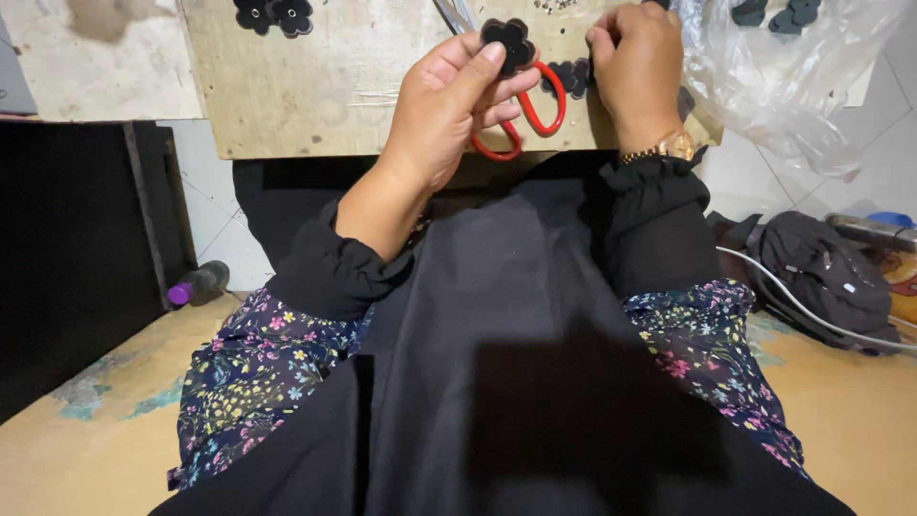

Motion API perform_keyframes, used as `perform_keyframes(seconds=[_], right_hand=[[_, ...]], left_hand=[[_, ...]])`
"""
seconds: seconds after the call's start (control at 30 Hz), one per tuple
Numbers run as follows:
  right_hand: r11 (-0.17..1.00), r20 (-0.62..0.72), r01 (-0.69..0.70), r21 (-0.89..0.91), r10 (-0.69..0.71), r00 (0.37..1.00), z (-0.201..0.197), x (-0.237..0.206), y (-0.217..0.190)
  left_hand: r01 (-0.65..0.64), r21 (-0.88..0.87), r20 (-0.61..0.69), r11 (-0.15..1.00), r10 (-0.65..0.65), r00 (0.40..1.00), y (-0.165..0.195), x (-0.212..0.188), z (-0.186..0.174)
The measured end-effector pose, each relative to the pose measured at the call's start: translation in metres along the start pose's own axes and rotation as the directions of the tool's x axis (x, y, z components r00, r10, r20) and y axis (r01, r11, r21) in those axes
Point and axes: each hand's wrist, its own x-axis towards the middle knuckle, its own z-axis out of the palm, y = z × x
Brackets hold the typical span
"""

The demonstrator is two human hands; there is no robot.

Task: The person sits at a workbench and uses red-handled scissors to trim the edges of small black flower-shaped fabric pieces, one at a time, then places each finished piece on the table with a growing pile of completed flowers.

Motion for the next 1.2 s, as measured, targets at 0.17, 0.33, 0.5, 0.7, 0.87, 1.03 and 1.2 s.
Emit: perform_keyframes(seconds=[0.17,0.33,0.5,0.7,0.87,1.03,1.2], right_hand=[[0.737,0.057,-0.267,0.621,0.298,0.953,0.007,-0.009,-0.011],[0.504,0.122,-0.225,0.834,0.228,0.966,-0.011,-0.032,-0.039],[0.533,0.002,-0.106,0.839,0.191,0.982,-0.025,-0.046,-0.060],[0.716,-0.113,-0.011,0.698,0.125,0.986,-0.030,-0.050,-0.064],[0.857,-0.141,0.104,0.504,-0.037,0.989,-0.021,-0.046,-0.062],[0.835,-0.115,0.047,0.548,0.019,0.993,-0.017,-0.047,-0.061],[0.808,-0.046,-0.001,0.589,0.035,0.998,-0.018,-0.051,-0.061]], left_hand=[[-0.068,0.067,-0.050,0.995,0.072,0.996,0.003,-0.002,0.003],[-0.020,-0.010,-0.044,1.000,0.019,0.999,0.005,-0.008,0.011],[-0.071,0.127,-0.014,0.989,0.073,0.997,-0.003,-0.011,0.017],[-0.081,0.121,0.019,0.989,0.080,0.997,-0.008,-0.012,0.017],[-0.052,0.049,0.074,0.997,0.049,0.996,-0.009,-0.016,0.022],[-0.001,0.000,0.074,1.000,0.001,0.997,-0.007,-0.018,0.022],[-0.025,0.010,0.042,1.000,0.025,0.999,-0.005,-0.018,0.023]])
